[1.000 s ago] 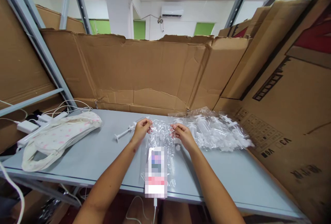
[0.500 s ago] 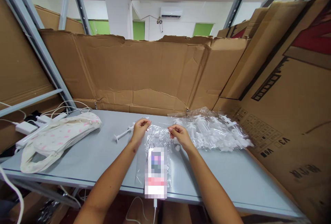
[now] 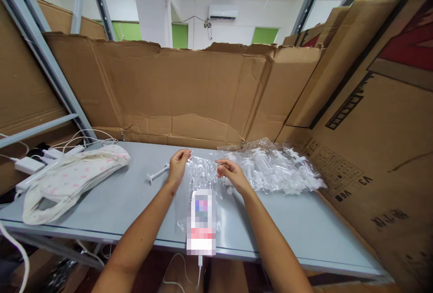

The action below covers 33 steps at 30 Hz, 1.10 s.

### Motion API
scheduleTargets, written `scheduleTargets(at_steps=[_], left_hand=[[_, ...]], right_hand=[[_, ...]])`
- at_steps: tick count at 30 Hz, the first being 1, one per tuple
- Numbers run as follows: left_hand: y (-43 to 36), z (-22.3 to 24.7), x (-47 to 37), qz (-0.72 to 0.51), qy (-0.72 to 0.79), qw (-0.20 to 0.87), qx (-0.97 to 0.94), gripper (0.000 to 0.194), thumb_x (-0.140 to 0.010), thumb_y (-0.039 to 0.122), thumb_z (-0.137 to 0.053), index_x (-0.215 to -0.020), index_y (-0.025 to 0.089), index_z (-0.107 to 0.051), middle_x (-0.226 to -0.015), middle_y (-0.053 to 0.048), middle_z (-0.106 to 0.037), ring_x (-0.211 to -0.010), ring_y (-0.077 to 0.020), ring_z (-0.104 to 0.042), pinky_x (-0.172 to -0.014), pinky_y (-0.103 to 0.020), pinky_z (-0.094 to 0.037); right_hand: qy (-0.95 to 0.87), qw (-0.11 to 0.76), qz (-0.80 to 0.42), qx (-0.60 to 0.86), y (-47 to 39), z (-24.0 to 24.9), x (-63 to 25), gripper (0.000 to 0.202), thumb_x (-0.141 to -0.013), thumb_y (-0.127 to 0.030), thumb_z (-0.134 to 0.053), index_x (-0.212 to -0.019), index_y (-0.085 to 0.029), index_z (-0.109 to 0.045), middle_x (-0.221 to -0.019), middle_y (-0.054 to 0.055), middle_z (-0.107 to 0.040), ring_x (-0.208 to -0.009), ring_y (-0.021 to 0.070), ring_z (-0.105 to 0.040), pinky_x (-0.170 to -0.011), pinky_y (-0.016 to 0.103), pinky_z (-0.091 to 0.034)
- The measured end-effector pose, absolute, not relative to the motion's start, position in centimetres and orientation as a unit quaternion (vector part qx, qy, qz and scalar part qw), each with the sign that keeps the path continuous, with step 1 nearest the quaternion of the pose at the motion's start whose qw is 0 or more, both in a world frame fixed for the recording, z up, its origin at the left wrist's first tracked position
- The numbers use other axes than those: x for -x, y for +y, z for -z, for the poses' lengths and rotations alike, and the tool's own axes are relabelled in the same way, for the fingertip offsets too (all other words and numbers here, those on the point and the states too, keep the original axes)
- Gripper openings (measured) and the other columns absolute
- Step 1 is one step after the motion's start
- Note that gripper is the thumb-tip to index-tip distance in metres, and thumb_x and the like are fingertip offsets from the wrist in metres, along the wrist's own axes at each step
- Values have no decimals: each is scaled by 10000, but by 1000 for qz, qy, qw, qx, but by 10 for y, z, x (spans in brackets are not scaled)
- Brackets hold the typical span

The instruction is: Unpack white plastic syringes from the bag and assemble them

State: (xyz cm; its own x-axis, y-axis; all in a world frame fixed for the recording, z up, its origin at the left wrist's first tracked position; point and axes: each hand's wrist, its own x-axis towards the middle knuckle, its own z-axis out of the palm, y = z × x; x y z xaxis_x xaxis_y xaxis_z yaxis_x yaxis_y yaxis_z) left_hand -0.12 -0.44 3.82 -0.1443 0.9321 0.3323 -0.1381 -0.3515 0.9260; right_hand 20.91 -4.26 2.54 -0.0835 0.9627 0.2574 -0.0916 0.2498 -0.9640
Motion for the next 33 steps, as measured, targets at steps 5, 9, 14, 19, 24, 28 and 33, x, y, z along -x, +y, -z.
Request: scheduleTargets(at_steps=[5,9,14,19,24,28,33], left_hand=[[-1,-42,9,-655,376,451,-476,295,-724,444,-623,-823,167,-630,-759,-15,-609,-685,-107,-549,-695,-234,-449],[-5,-45,8,-630,352,492,-486,413,-730,468,-622,-1034,190,-598,-844,-26,-618,-669,-96,-570,-687,-251,-476],[-8,-47,9,-543,366,528,-540,486,-683,477,-664,-1062,187,-571,-813,-28,-612,-650,-113,-592,-595,-237,-481],[-3,-42,8,-484,373,481,-629,313,-660,428,-693,-736,141,-595,-627,-6,-579,-520,-97,-547,-500,-214,-425],[-3,-42,8,-509,370,470,-619,316,-691,438,-661,-774,142,-590,-622,10,-570,-492,-79,-527,-485,-207,-410],[-5,-41,12,-379,369,536,-658,393,-690,472,-654,-892,140,-593,-727,-33,-630,-563,-110,-593,-480,-206,-425],[-5,-37,9,-398,379,517,-656,331,-705,454,-636,-757,136,-560,-618,-11,-595,-487,-92,-548,-417,-187,-393]], right_hand=[[-577,493,-516,396,-46,-21,-206,343,-651,-379,-712,-944,-205,-674,-708,25,-688,-556,142,-614,-474,246,-453],[-583,481,-501,422,-45,-19,-199,190,-647,-338,-713,-753,-183,-684,-546,-14,-625,-423,90,-505,-405,206,-346],[-523,576,-461,427,-42,-24,-204,229,-622,-377,-726,-731,-182,-674,-569,-5,-627,-459,109,-510,-423,229,-345],[-495,627,-420,430,-41,-29,-212,235,-627,-382,-729,-741,-186,-670,-579,-12,-607,-471,104,-495,-450,245,-359],[-491,642,-405,427,-42,-33,-214,256,-620,-390,-732,-742,-178,-658,-564,-21,-583,-469,101,-489,-448,244,-359],[-444,680,-388,435,-41,-34,-223,274,-609,-394,-735,-752,-177,-646,-587,-24,-584,-492,101,-514,-454,236,-372],[-399,691,-428,425,-41,-34,-228,397,-635,-436,-709,-946,-202,-630,-674,-9,-634,-529,102,-557,-486,231,-409]])
